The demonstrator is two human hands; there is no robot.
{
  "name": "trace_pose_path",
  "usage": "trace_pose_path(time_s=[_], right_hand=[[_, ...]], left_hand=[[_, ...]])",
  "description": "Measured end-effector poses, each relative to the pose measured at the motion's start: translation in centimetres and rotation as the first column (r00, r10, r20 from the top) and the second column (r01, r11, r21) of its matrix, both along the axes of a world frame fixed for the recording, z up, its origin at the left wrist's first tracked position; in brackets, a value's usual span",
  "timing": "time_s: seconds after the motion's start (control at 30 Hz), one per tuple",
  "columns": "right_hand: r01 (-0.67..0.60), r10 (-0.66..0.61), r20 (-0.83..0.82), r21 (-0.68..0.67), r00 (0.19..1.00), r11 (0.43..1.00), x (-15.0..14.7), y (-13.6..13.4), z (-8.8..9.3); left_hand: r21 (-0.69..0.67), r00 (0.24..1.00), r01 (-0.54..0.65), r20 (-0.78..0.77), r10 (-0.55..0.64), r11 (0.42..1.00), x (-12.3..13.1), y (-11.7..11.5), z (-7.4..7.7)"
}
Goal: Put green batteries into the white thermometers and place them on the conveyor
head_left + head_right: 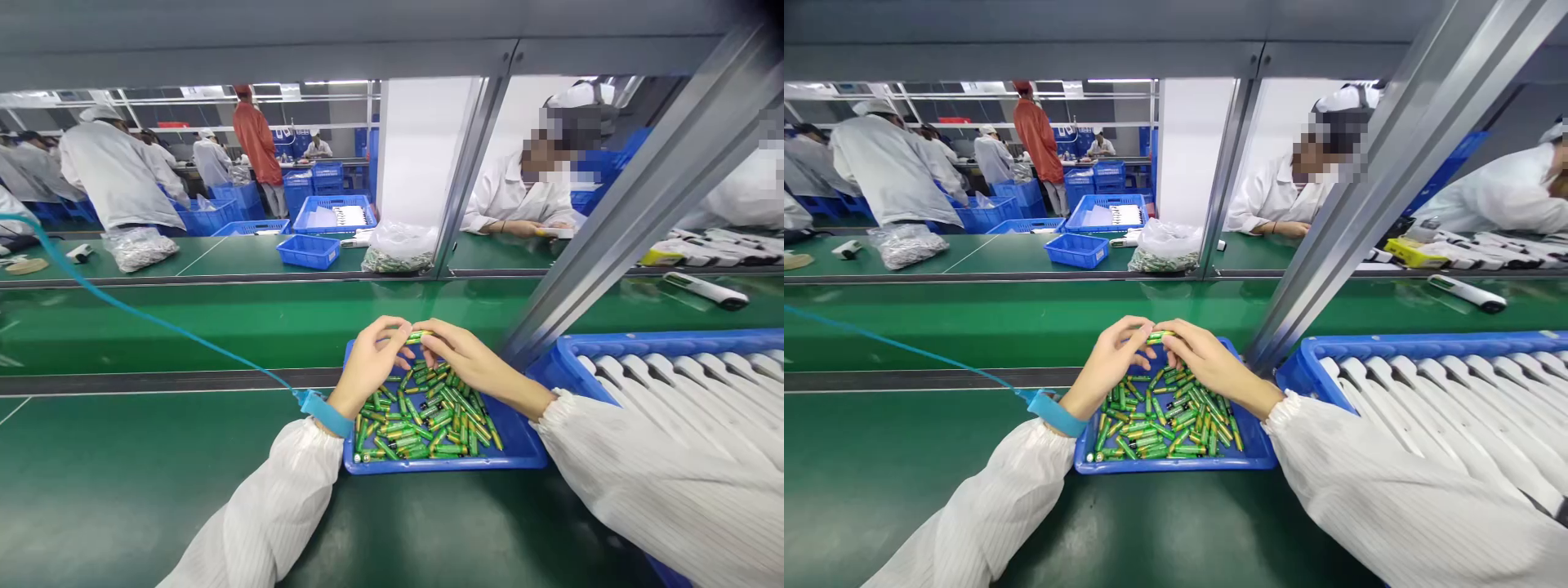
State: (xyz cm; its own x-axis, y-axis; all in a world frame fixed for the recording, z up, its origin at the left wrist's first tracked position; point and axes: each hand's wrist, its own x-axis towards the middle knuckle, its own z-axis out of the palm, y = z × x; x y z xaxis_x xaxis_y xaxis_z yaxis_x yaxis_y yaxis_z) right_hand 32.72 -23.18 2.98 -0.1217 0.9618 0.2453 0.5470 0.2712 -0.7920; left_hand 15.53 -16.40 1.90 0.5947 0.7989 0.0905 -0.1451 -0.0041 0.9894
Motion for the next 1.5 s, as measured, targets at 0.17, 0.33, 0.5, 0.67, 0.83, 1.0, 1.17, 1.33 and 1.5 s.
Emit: trace_pose_path(time_s=[0.17, 0.33, 0.5, 0.67, 0.83, 1.0, 1.17, 1.33, 1.5], right_hand=[[0.018, -0.021, 0.080, 0.036, 0.997, 0.999, 0.1, -0.2, 0.1], [0.048, -0.048, 0.034, -0.016, 0.998, 0.999, -0.1, -0.3, 0.4], [-0.068, 0.127, 0.234, -0.246, 0.964, 0.967, 0.7, -0.2, 0.4], [-0.095, 0.369, 0.669, -0.409, 0.645, 0.908, -0.1, -1.0, 0.3], [-0.063, 0.469, 0.744, -0.503, 0.475, 0.862, -2.1, -1.3, 0.9], [-0.161, 0.511, 0.685, -0.508, 0.519, 0.846, -1.7, -1.1, 0.4], [-0.249, 0.477, 0.431, -0.485, 0.766, 0.838, 0.8, -0.7, 1.0], [-0.186, 0.278, 0.284, -0.313, 0.918, 0.931, 2.0, -0.3, 1.6], [-0.158, 0.184, 0.261, -0.118, 0.948, 0.980, 1.1, -0.5, 1.7]], left_hand=[[0.010, 0.994, 0.008, 0.113, -0.009, 1.000, -0.3, 0.1, 0.2], [0.019, 0.995, -0.029, 0.094, 0.027, 0.999, -0.2, 0.3, -0.2], [0.070, 0.985, -0.137, 0.111, 0.129, 0.988, 0.0, 0.4, -0.2], [0.059, 0.991, -0.120, 0.072, 0.115, 0.991, 0.0, 0.2, 0.1], [0.046, 0.996, -0.080, 0.052, 0.078, 0.996, 0.2, -0.2, 0.4], [0.035, 0.995, -0.086, 0.054, 0.085, 0.996, 0.1, -0.2, 0.6], [-0.072, 0.995, -0.089, 0.040, 0.092, 0.993, 0.3, -0.1, 0.3], [-0.364, 0.989, 0.138, -0.002, -0.148, 0.921, 0.5, -0.3, 0.8], [-0.466, 0.937, 0.290, -0.039, -0.347, 0.836, 0.4, -0.7, 0.6]])
